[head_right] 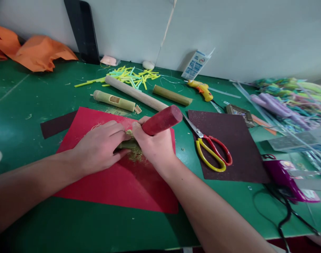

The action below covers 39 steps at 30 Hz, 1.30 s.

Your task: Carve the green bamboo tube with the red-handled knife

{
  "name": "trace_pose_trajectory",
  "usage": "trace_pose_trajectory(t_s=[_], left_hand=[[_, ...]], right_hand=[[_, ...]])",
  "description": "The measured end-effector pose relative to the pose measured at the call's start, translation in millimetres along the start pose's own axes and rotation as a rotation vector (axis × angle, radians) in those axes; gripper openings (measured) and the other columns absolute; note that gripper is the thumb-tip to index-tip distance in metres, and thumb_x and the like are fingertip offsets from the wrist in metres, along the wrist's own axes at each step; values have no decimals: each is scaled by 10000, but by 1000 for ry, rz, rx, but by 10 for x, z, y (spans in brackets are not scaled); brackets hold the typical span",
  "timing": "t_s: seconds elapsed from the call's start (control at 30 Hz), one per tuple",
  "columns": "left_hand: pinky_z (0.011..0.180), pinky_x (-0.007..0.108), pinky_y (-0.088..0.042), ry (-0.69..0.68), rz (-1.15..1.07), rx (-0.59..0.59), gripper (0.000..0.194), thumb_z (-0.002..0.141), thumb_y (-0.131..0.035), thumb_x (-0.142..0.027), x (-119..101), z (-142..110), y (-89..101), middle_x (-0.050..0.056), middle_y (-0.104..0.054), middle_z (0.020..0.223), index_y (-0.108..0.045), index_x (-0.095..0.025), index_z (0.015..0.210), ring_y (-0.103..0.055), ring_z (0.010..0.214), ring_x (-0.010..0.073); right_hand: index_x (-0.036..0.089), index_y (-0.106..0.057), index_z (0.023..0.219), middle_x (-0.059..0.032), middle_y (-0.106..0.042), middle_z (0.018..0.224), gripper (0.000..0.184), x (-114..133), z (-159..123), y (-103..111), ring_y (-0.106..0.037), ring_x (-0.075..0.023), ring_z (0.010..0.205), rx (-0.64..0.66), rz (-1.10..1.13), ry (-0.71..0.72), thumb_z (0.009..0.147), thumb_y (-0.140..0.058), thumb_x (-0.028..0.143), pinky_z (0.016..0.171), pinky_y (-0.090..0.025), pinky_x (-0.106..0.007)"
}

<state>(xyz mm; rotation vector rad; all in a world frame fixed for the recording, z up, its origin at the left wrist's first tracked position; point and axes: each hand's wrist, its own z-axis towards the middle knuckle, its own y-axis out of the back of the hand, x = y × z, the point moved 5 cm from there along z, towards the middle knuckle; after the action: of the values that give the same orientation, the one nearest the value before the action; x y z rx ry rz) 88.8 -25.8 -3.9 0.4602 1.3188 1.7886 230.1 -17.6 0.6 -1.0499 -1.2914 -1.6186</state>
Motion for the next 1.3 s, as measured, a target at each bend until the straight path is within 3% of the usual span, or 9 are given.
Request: trace_pose_trajectory(t_s=[0.83, 1.3], left_hand=[[711, 368, -532, 56, -29, -2, 119, 831, -737, -199, 44, 1, -6, 89, -671, 918, -643, -137, 868, -644, 900, 265], [720, 375, -547, 54, -39, -9, 106, 846, -717, -213, 57, -10, -10, 95, -672, 920, -654, -135, 882, -644, 899, 266]], right_hand=[[205, -542, 558, 47, -484, 534, 225, 22, -3, 5, -412, -87, 517, -33, -23, 82, 771, -602, 247, 486, -325, -255], [205, -559, 576, 40, -513, 542, 208, -11, 9, 10, -447, -97, 527, -14, -5, 37, 769, -615, 257, 497, -353, -257]])
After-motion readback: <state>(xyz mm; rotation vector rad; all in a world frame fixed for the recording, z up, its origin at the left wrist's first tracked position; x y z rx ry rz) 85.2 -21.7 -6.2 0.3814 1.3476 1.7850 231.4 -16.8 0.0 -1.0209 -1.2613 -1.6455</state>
